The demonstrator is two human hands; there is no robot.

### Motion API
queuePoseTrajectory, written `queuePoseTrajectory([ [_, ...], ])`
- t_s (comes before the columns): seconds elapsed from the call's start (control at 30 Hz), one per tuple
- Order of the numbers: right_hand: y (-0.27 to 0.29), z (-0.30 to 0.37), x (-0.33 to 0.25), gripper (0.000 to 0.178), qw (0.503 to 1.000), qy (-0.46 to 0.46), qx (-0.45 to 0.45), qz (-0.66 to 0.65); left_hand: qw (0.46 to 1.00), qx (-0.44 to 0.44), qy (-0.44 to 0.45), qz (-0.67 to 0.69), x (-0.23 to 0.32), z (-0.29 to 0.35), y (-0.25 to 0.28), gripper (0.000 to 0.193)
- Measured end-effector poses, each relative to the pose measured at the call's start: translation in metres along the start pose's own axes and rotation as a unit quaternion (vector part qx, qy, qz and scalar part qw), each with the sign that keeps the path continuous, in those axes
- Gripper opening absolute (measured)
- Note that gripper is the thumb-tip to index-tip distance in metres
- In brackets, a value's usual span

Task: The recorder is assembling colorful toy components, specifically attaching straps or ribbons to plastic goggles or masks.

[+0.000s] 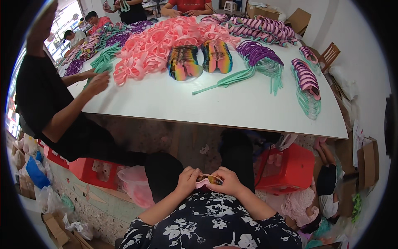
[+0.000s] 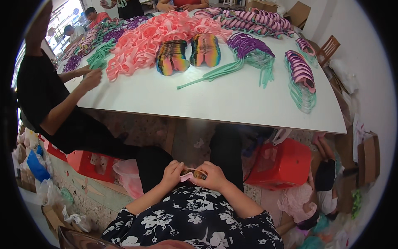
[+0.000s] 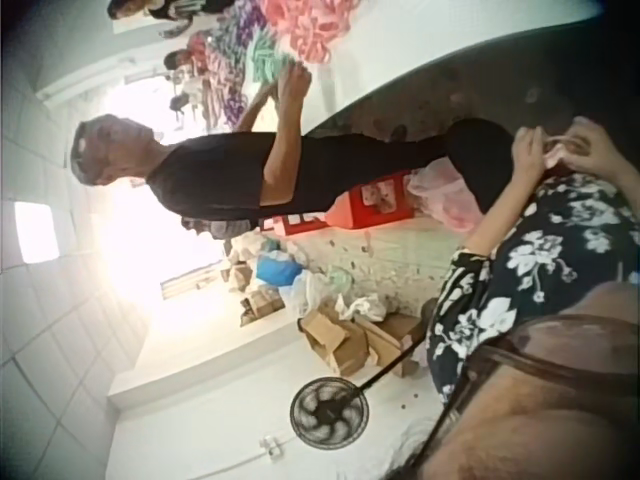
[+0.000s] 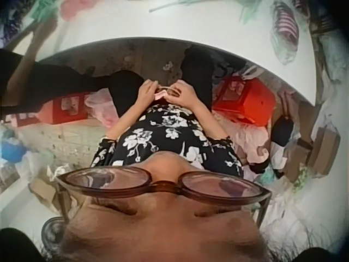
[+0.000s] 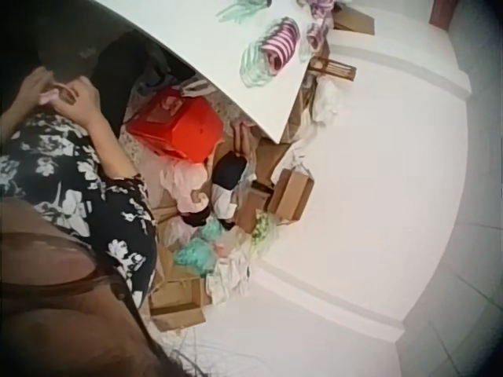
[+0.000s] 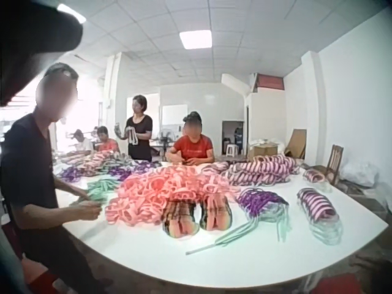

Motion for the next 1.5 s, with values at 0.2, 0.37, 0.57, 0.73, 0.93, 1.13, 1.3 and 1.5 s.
queuePoseTrajectory([
  [0.2,0.002,-0.002,-0.003,0.040,1.000,-0.003,0.005,-0.005,0.996,0.049,0.054,0.056,-0.014,0.003,0.006,0.038],
  [0.37,0.002,0.001,-0.004,0.036,1.000,0.011,0.027,0.000,0.990,0.075,0.093,0.071,-0.023,0.008,0.004,0.041],
  [0.57,-0.001,-0.001,-0.001,0.037,1.000,0.014,0.020,-0.011,0.973,0.102,0.145,0.151,-0.028,0.012,0.006,0.044],
  [0.73,0.000,0.003,-0.004,0.038,1.000,0.015,0.014,-0.009,0.968,0.112,0.163,0.155,-0.033,0.012,0.006,0.047],
  [0.93,0.010,0.008,-0.005,0.033,0.997,0.037,0.065,-0.024,0.928,0.147,0.208,0.271,-0.072,0.012,0.001,0.045],
  [1.13,0.028,0.016,0.015,0.028,0.978,0.026,0.190,-0.079,0.919,0.111,0.222,0.305,-0.090,0.015,-0.007,0.030],
  [1.3,0.021,0.013,0.018,0.034,0.986,-0.014,0.158,-0.057,0.912,-0.016,0.283,0.297,-0.085,0.018,-0.034,0.024],
  [1.5,0.015,0.013,0.023,0.032,0.988,-0.018,0.140,-0.065,0.917,-0.088,0.300,0.248,-0.076,0.021,-0.041,0.028],
])
Point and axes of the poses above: each hand's wrist, its own z-axis away from the middle knuckle, its own y-axis out of the back of the hand, x = y × z, the point moved 8 cm from there along -z, towards the middle knuckle, and after that the axes turned 12 degrees about -x, right-handed, at the moved point
